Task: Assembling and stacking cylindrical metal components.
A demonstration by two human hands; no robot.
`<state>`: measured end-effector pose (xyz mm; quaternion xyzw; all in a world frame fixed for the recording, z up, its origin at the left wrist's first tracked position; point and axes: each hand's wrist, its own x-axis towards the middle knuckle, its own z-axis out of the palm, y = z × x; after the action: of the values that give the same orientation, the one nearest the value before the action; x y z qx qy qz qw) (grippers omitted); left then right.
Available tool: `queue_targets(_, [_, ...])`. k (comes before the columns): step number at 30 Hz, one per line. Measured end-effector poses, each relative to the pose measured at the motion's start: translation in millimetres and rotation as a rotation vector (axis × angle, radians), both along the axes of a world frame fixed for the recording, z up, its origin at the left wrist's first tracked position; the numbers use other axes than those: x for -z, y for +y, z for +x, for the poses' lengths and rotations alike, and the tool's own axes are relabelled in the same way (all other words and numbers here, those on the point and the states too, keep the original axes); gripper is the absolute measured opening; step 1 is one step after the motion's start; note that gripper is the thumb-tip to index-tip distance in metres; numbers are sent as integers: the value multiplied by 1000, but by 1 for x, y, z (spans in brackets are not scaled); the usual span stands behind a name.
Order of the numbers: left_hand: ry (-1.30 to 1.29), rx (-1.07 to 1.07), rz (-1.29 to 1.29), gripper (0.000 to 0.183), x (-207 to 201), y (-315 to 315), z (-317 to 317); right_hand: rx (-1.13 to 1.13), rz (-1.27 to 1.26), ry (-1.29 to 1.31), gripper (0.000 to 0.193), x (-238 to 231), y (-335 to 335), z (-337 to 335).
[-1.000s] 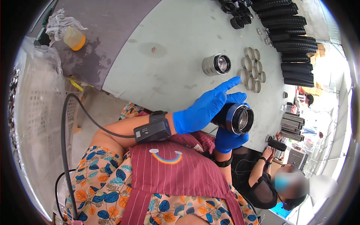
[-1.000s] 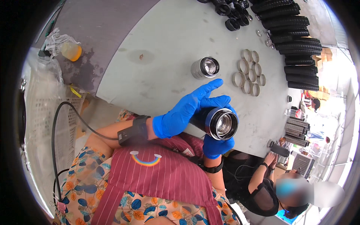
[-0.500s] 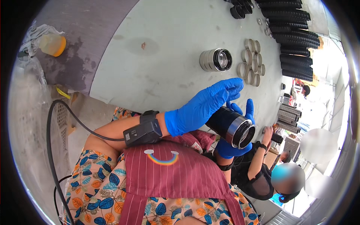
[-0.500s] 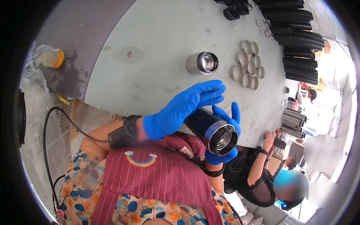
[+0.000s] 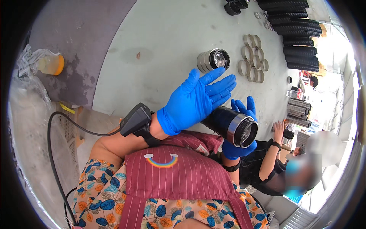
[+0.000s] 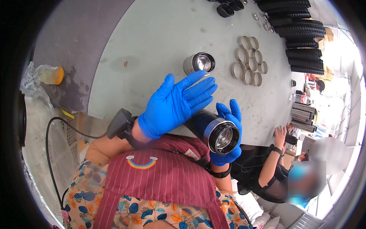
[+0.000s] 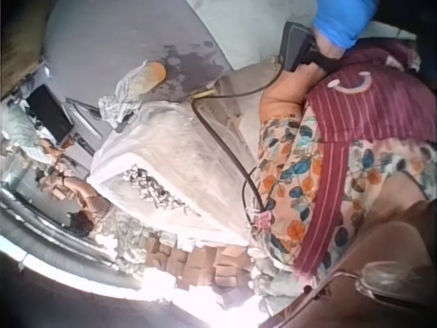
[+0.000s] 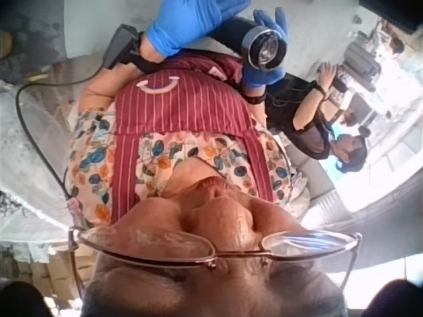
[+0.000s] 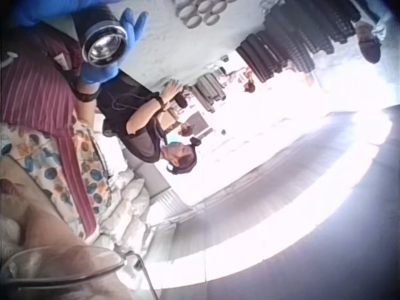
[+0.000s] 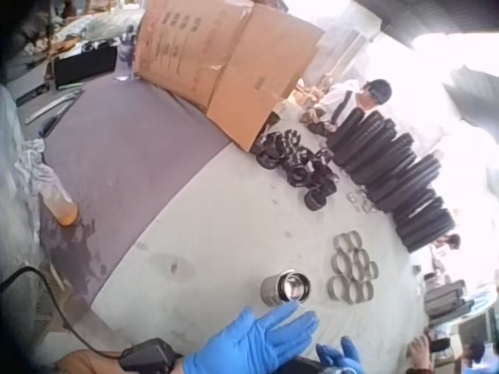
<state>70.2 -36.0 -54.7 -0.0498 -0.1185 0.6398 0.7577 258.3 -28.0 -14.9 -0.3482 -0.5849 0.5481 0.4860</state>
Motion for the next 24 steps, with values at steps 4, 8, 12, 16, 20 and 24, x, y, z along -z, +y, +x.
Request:
queue_targets(4, [206, -23, 111, 71, -2, -5, -2, 33, -55, -171, 114, -12, 1, 0])
queue_targets(8, [1396, -350, 625, 90, -4, -14, -9, 13, 195, 121, 82, -19, 0, -3])
queue_targets(12, [1614, -510, 478, 87, 8, -16, 15, -108, 717, -643, 79, -39, 10, -9])
queue_targets(16, [1714, -515, 593, 83, 7, -9, 9, -131, 416, -247, 69, -37, 13, -10])
queue_targets(20, [1718, -420, 561, 84, 5, -11, 8, -62, 212, 137, 48, -40, 54, -19])
queue_targets(24, [1734, -436, 569, 85, 6, -11, 8, -188, 274, -278, 55, -19, 104, -47])
